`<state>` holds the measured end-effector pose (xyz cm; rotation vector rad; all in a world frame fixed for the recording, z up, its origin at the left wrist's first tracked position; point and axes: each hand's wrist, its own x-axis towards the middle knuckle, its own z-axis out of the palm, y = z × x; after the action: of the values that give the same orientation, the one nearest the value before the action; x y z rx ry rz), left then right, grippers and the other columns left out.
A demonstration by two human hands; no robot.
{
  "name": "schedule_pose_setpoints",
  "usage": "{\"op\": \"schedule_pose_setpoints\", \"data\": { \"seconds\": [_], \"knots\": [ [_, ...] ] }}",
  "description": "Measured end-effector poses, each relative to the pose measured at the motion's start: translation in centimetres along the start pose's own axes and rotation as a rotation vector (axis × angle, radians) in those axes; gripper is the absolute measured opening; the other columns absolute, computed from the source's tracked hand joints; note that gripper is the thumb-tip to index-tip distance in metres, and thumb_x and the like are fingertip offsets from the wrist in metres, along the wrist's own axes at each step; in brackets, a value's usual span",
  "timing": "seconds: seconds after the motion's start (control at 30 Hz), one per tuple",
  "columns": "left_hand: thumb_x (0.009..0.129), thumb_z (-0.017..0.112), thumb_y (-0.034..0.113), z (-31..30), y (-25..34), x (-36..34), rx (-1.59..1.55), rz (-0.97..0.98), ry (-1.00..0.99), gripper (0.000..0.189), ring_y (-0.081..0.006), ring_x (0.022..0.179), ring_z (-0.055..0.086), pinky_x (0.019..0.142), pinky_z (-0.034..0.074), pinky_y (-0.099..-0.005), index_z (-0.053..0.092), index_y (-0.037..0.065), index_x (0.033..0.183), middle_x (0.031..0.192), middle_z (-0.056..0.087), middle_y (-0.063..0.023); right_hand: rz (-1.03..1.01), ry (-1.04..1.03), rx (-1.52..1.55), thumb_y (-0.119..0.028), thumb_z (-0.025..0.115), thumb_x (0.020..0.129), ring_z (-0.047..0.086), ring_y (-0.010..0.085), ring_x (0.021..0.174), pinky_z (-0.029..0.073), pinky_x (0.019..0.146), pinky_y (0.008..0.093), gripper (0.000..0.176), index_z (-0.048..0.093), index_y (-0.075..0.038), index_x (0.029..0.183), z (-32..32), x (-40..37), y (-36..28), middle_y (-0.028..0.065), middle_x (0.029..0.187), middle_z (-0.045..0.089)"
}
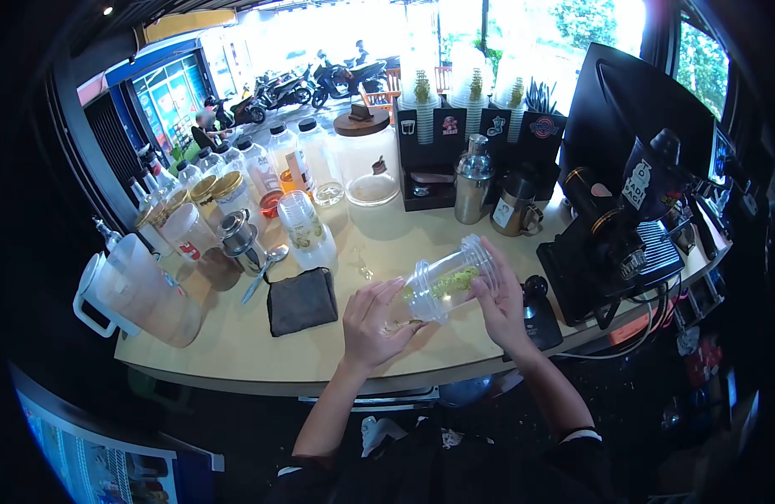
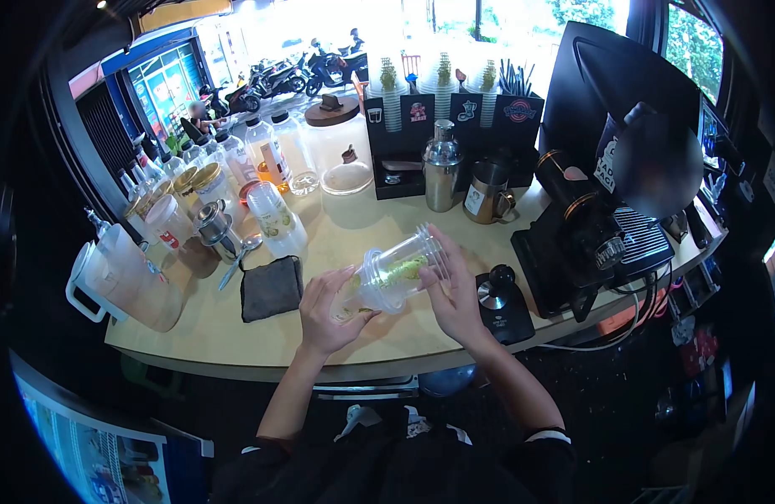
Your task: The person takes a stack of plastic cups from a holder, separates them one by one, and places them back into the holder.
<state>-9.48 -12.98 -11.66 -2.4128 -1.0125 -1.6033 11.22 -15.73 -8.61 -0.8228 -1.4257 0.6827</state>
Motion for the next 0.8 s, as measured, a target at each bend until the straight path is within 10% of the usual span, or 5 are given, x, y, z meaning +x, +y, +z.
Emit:
{"op": "schedule_pose_setpoints", "data": {
  "seconds": [0.33, 0.5, 0.8],
  "knots": [
    [0.053, 0.087, 0.030, 0.5, 0.5, 0.8, 0.109, 0.159, 0.020, 0.078, -0.0288, 0.097, 0.059, 0.081, 0.047, -0.0390, 0.053, 0.006, 0.119, 0.112, 0.060, -0.0108, -0.098, -0.042, -0.143, -0.003, 0.066, 0.082, 0.055, 0.0083, 0.075, 0.045, 0.070, 0.0237, 0.031, 0.057, -0.002, 0.111, 0.6, -0.4, 0.5, 0.0048, 0.089, 0.060],
    [0.057, 0.088, 0.021, 0.0, -0.9, -0.2, -0.457, -0.318, -0.100, 0.077, -0.0226, 0.104, 0.059, 0.086, 0.050, -0.0353, 0.050, 0.002, 0.122, 0.118, 0.057, -0.0130, -0.083, 0.009, -0.095, -0.001, 0.065, 0.081, 0.056, 0.0081, 0.075, 0.046, 0.070, 0.0231, 0.029, 0.057, -0.001, 0.109, 0.1, -0.3, 0.3, 0.0047, 0.090, 0.060],
    [0.063, 0.086, 0.021, -1.1, -3.3, -1.3, -0.764, -0.490, -0.062, 0.073, -0.0207, 0.106, 0.057, 0.085, 0.051, -0.0341, 0.050, 0.000, 0.123, 0.121, 0.056, -0.0128, -0.019, 0.112, -0.037, 0.001, 0.062, 0.083, 0.057, 0.0090, 0.078, 0.048, 0.071, 0.0234, 0.028, 0.055, 0.000, 0.111, -2.2, 0.7, 0.4, 0.0042, 0.094, 0.058]
  ]
}}
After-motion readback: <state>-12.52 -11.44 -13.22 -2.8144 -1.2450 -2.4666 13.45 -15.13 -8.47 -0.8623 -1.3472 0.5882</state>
